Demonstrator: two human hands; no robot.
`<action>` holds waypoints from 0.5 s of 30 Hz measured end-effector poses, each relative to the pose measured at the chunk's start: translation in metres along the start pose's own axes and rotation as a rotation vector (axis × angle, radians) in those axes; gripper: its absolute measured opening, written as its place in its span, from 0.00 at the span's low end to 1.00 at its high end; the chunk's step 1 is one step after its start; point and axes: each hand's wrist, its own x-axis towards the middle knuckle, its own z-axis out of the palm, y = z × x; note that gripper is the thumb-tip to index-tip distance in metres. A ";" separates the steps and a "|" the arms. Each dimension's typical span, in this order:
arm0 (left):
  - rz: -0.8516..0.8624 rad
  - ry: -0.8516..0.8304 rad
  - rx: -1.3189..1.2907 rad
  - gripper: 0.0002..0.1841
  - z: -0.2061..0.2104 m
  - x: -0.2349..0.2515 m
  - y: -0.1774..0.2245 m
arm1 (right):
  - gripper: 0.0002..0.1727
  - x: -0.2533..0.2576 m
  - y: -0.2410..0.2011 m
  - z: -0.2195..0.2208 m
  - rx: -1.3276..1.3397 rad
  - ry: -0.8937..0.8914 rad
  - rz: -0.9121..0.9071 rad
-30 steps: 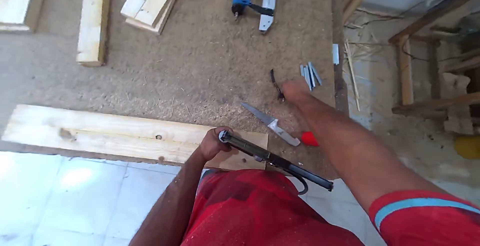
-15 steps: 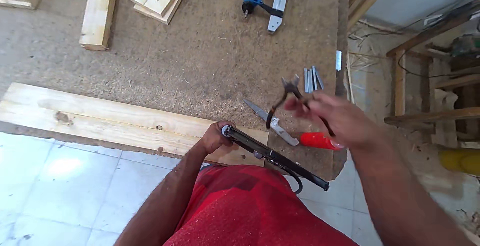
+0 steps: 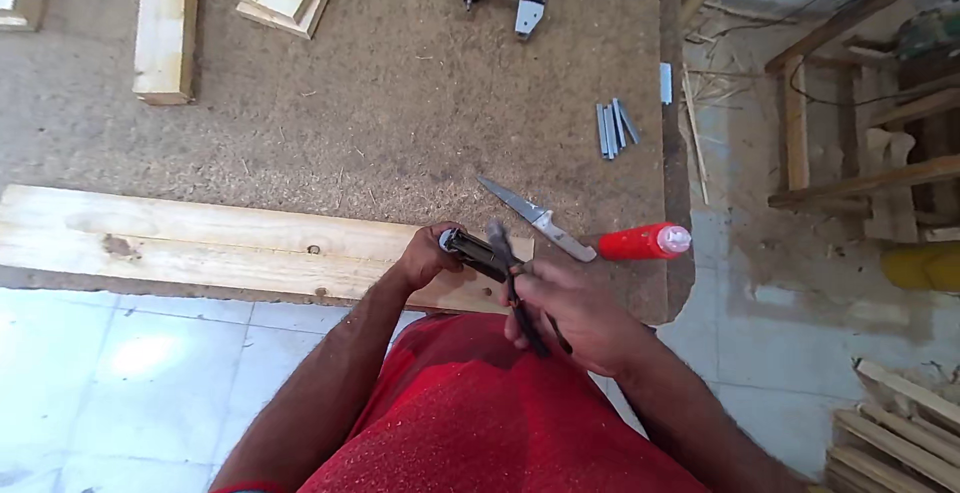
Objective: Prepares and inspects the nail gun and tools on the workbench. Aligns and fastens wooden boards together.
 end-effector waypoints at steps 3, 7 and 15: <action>0.000 -0.003 0.049 0.30 0.000 0.000 0.000 | 0.14 0.006 0.005 0.009 -0.751 0.219 0.117; 0.021 0.022 0.094 0.32 0.004 0.000 0.000 | 0.16 0.016 0.003 0.034 -1.180 0.440 0.113; 0.052 0.034 0.064 0.32 0.006 0.000 -0.007 | 0.21 0.031 -0.016 0.058 -1.331 0.391 0.233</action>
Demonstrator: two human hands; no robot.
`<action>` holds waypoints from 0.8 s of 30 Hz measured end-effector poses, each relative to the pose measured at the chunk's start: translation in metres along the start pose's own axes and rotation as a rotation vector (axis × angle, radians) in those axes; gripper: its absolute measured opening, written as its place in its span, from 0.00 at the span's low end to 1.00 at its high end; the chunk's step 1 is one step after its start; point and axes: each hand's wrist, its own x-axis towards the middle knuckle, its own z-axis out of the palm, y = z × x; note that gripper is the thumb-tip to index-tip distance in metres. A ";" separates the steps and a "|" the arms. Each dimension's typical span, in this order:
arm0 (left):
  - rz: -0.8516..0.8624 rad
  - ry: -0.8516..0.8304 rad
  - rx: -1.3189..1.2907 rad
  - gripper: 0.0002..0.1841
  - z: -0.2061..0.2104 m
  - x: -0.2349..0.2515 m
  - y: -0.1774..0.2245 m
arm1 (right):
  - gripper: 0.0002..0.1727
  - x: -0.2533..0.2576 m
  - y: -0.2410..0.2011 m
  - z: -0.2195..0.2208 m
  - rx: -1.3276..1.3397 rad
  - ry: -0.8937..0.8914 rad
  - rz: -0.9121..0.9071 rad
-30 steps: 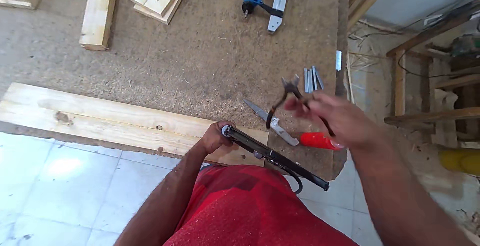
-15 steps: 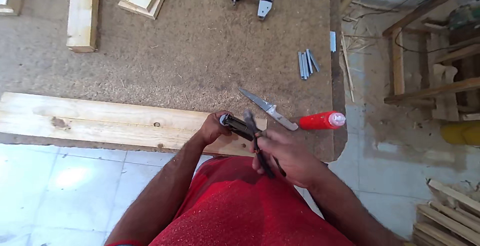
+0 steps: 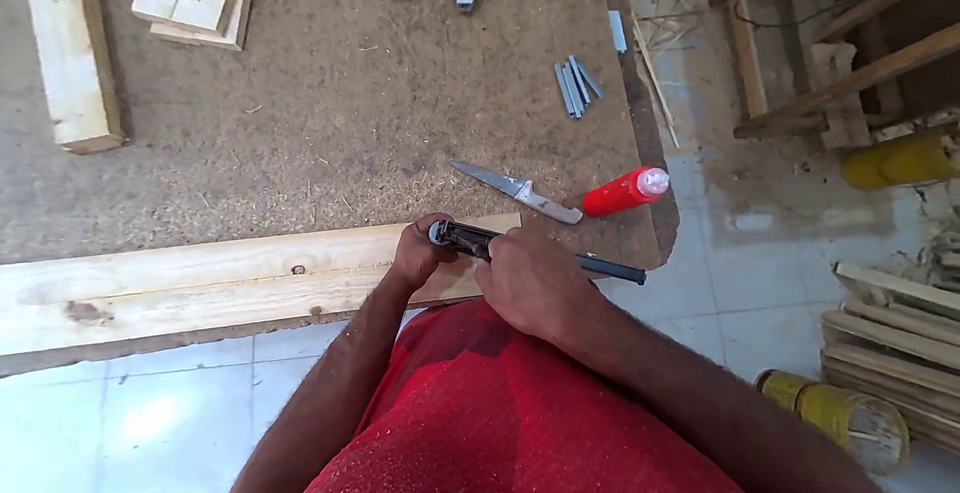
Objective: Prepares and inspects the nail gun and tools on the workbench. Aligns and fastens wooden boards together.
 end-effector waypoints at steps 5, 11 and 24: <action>-0.003 0.018 0.032 0.32 0.003 -0.002 -0.001 | 0.20 -0.009 -0.016 -0.001 0.047 -0.059 0.093; 0.023 0.007 0.077 0.29 0.003 -0.003 0.002 | 0.21 -0.012 -0.033 0.005 0.055 -0.072 0.167; 0.106 -0.018 0.122 0.28 -0.002 -0.002 0.002 | 0.20 0.000 -0.031 0.024 0.039 0.016 0.015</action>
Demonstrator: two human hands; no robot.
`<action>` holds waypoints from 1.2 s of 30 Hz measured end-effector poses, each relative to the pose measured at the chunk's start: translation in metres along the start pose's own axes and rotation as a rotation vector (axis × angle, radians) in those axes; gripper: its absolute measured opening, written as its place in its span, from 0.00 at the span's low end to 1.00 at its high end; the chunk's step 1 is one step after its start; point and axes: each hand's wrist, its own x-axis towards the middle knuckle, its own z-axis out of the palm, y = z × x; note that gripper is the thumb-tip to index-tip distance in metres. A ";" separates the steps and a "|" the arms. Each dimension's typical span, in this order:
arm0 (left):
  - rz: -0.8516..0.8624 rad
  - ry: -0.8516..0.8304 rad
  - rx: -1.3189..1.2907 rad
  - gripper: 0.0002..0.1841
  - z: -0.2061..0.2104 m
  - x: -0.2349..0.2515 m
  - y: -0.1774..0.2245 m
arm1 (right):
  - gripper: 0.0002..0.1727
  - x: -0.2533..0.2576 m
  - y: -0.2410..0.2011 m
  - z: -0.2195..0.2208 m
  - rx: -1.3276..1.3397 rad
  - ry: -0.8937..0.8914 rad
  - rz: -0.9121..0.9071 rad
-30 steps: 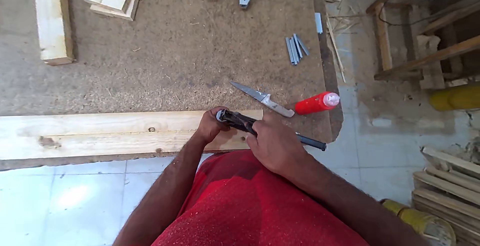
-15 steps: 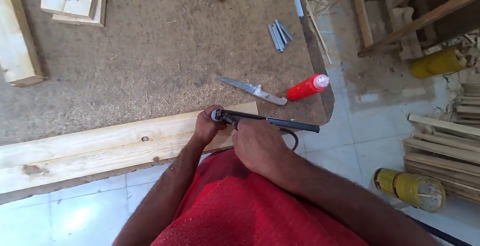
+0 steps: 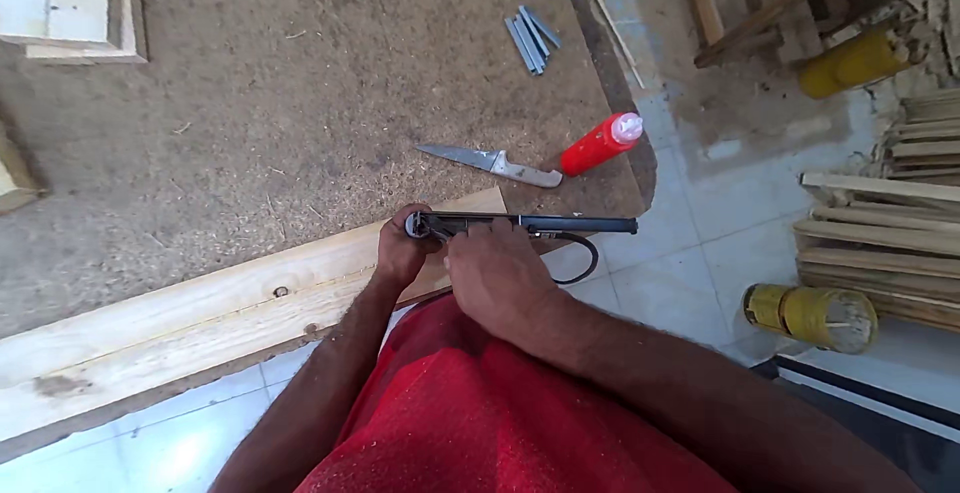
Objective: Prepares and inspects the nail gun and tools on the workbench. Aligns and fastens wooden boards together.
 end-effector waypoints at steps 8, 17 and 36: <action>-0.039 -0.014 -0.071 0.30 -0.005 0.002 -0.007 | 0.17 0.008 0.031 0.012 -0.164 0.154 -0.220; -0.036 -0.031 -0.043 0.29 -0.003 0.004 -0.005 | 0.13 -0.007 0.023 0.015 -0.233 0.258 -0.130; -0.054 0.084 0.057 0.18 0.019 0.005 0.020 | 0.12 0.006 -0.002 0.001 -0.525 0.144 -0.082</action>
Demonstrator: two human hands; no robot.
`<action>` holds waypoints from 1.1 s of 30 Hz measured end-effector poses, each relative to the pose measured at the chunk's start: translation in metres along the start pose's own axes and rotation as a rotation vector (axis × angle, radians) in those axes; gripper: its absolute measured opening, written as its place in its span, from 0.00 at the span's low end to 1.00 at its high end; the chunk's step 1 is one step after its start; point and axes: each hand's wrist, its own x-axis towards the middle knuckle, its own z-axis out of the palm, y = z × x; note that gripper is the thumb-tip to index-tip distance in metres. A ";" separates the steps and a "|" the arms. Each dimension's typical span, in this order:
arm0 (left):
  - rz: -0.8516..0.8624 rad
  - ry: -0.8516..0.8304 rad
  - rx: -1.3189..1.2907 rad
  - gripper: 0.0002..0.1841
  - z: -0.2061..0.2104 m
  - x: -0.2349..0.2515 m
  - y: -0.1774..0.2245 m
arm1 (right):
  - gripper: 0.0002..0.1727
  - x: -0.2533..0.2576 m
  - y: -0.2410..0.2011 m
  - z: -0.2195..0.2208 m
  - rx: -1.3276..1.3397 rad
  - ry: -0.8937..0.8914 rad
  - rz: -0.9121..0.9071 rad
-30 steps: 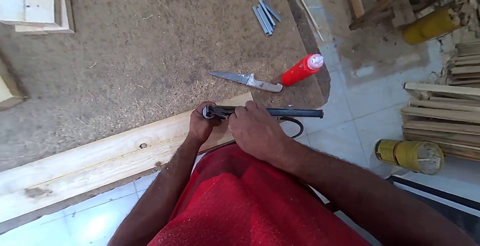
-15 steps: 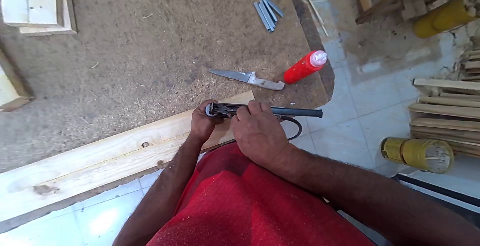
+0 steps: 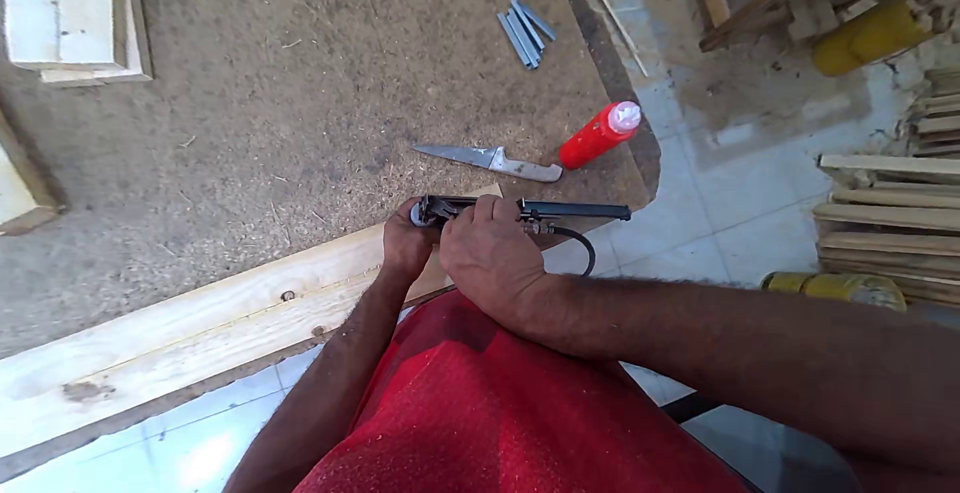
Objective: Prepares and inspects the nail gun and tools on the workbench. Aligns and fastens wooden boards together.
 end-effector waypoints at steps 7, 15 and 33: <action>0.008 0.025 -0.027 0.14 -0.003 0.003 -0.004 | 0.09 0.009 0.015 -0.015 0.122 -0.054 -0.072; -0.035 0.007 -0.170 0.26 -0.007 0.006 -0.015 | 0.22 0.005 0.025 0.055 0.657 0.225 0.117; -0.015 0.014 -0.149 0.28 -0.005 0.004 -0.018 | 0.20 -0.008 0.017 0.062 0.318 0.417 0.156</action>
